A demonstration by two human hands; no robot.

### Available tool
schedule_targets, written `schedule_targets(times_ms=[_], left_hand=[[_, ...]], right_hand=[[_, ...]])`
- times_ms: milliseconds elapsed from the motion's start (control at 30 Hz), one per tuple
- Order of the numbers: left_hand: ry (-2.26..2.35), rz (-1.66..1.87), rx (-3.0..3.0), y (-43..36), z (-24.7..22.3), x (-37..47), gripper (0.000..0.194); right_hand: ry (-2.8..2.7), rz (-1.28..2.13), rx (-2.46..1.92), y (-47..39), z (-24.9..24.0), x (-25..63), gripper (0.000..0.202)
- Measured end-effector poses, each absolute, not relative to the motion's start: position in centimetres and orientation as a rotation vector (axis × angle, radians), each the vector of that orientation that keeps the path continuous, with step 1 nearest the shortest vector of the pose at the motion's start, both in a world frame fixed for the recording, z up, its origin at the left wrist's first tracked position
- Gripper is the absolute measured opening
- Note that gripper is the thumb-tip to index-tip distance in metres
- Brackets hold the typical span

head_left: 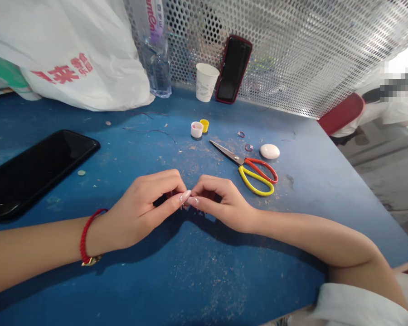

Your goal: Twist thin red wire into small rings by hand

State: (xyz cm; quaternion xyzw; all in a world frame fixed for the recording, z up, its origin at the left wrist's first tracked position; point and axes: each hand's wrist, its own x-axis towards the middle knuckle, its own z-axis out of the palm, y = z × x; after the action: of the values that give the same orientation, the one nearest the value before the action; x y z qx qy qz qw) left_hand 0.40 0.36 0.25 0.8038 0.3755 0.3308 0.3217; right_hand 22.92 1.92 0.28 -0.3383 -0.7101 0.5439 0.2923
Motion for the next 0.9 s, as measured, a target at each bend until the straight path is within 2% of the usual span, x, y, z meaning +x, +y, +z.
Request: schedule_targets(times_ms=[400,900], left_hand=[[1.0,0.863,2.116,0.39,0.21,0.43,0.029],[0.978,0.865,2.104,0.49,-0.01,0.39,0.029]], right_hand=[[-1.886,1.45,-0.901,1.96,0.25,22.83,0.044],[-1.92,1.421,-0.878,2.0,0.06,22.95,0.038]])
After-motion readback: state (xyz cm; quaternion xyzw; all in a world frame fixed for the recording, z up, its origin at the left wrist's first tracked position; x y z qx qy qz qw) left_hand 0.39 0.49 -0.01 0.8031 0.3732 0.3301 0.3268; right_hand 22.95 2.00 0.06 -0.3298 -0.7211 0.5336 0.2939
